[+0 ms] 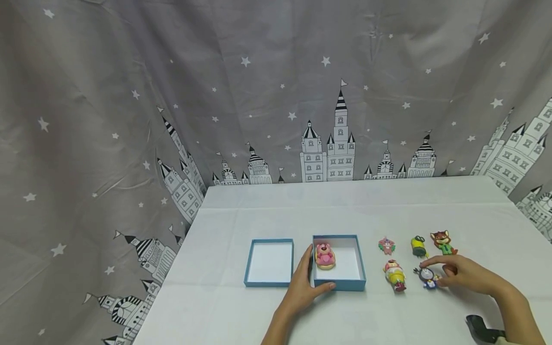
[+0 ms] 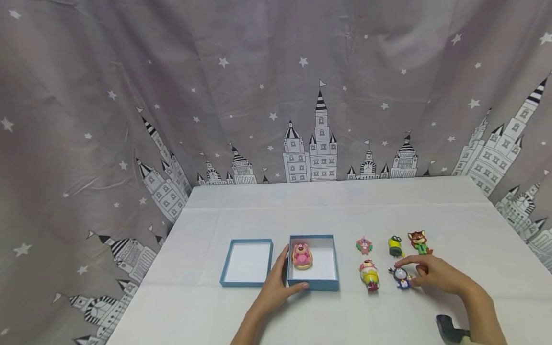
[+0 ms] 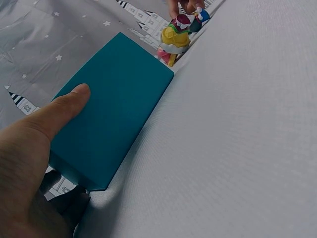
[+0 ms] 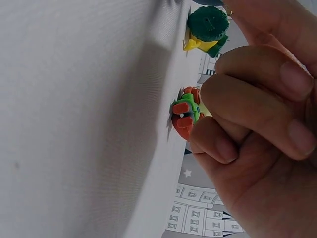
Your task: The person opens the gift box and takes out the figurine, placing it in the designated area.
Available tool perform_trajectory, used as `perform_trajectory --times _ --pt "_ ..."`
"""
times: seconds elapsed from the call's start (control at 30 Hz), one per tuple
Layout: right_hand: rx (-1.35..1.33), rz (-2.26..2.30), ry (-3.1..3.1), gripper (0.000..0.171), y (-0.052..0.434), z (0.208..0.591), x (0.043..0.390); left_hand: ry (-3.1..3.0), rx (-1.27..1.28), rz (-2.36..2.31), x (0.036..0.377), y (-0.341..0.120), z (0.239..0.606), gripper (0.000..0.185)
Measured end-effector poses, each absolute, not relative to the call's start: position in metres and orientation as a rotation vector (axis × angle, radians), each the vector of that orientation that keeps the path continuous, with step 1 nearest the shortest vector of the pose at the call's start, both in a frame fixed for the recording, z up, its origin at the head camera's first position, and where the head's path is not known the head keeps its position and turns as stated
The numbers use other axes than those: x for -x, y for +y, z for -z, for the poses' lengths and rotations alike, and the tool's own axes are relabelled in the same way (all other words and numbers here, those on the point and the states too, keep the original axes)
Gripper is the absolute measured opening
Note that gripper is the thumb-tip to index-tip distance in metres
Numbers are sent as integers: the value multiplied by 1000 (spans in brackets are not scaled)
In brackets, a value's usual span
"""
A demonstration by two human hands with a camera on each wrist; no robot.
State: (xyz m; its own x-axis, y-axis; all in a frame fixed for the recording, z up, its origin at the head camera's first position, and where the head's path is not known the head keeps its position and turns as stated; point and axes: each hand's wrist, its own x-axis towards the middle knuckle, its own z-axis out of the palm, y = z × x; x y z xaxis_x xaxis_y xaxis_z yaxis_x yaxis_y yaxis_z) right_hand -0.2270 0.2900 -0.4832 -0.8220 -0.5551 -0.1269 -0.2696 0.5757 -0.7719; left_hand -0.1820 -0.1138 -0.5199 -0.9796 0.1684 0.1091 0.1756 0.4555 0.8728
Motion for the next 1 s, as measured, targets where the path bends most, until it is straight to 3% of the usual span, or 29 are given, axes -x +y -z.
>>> perform_trajectory --times 0.57,1.0 --pt "720 1130 2547 41 285 469 223 -2666 318 1607 182 -114 521 106" --pt "808 1289 2711 30 208 436 232 -2670 320 1612 183 -114 522 106"
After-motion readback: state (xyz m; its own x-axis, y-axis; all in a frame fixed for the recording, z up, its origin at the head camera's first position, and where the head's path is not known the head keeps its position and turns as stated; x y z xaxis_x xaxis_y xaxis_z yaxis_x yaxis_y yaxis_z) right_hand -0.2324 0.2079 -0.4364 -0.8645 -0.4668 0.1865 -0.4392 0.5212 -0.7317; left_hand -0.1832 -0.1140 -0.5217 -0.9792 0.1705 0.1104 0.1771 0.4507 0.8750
